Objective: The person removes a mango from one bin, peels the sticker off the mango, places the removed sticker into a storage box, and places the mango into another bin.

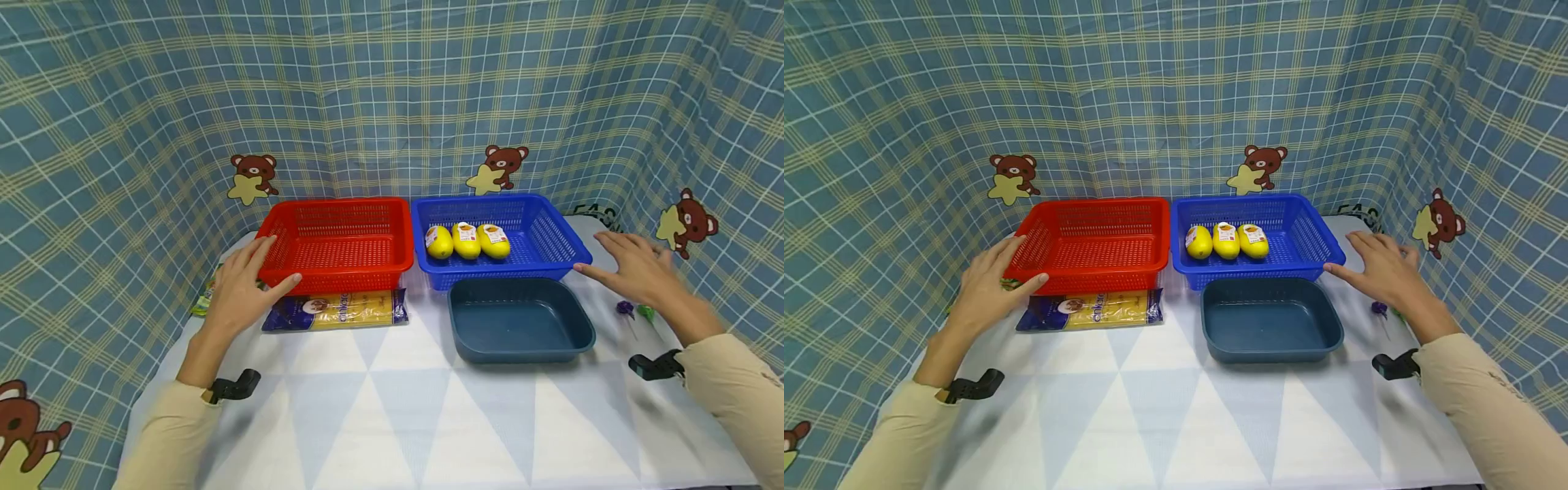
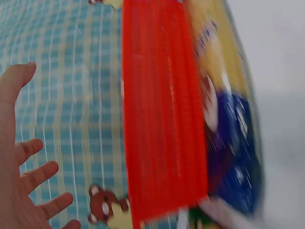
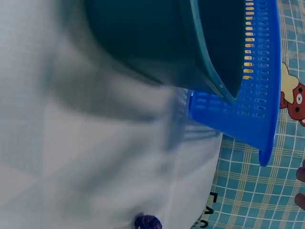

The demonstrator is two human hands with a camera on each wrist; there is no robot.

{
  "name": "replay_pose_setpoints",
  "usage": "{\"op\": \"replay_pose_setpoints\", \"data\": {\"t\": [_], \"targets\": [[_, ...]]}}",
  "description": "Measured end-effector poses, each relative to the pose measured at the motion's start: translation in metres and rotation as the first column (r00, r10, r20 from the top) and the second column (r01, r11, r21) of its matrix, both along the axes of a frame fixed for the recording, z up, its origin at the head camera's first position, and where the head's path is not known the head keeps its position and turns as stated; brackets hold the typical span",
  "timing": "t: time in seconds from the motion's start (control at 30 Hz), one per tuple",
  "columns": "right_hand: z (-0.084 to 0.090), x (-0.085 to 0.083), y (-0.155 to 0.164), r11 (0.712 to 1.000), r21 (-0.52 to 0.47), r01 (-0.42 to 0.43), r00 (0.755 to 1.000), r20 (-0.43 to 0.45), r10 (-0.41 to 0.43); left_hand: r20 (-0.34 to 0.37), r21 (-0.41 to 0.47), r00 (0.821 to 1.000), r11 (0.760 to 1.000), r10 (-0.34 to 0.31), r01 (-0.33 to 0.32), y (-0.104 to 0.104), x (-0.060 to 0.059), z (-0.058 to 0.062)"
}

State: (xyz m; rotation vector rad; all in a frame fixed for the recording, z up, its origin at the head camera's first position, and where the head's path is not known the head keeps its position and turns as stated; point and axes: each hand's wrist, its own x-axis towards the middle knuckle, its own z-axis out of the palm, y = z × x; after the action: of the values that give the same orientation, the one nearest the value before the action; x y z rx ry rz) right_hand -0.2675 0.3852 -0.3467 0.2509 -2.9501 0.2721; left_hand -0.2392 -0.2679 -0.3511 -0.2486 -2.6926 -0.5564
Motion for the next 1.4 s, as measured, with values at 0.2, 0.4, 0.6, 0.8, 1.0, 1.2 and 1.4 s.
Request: {"op": "replay_pose_setpoints", "data": {"t": [0.2, 0.4, 0.6, 0.8, 1.0, 1.2, 1.4], "targets": [[-0.003, -0.017, 0.002, 0.999, -0.04, 0.01, 0.999, 0.043, -0.008, 0.025, 0.06, 0.994, 0.993, -0.106, 0.104, 0.046, -0.027, 0.005], [-0.007, -0.027, 0.006, 0.999, -0.047, 0.016, 0.996, 0.085, -0.012, 0.051, 0.105, 0.984, 0.98, -0.173, 0.167, 0.092, -0.051, 0.01], [-0.006, -0.035, 0.008, 0.999, -0.05, 0.014, 0.99, 0.144, -0.007, 0.059, 0.118, 0.974, 0.97, -0.221, 0.213, 0.128, -0.073, 0.016], [-0.008, -0.037, 0.011, 0.998, -0.052, 0.024, 0.982, 0.19, -0.014, 0.105, 0.111, 0.956, 0.959, -0.274, 0.262, 0.158, -0.094, 0.016], [-0.011, -0.037, 0.013, 0.998, -0.059, 0.034, 0.98, 0.198, -0.022, 0.119, 0.04, 0.945, 0.952, -0.306, 0.303, 0.188, -0.117, 0.02], [-0.016, -0.038, 0.007, 0.999, -0.044, 0.021, 0.982, 0.189, -0.013, 0.176, -0.008, 0.93, 0.945, -0.321, 0.328, 0.206, -0.134, 0.018], [-0.02, -0.04, 0.006, 0.999, -0.05, 0.013, 0.984, 0.176, -0.004, 0.177, -0.036, 0.921, 0.933, -0.347, 0.358, 0.22, -0.148, 0.016]]}}
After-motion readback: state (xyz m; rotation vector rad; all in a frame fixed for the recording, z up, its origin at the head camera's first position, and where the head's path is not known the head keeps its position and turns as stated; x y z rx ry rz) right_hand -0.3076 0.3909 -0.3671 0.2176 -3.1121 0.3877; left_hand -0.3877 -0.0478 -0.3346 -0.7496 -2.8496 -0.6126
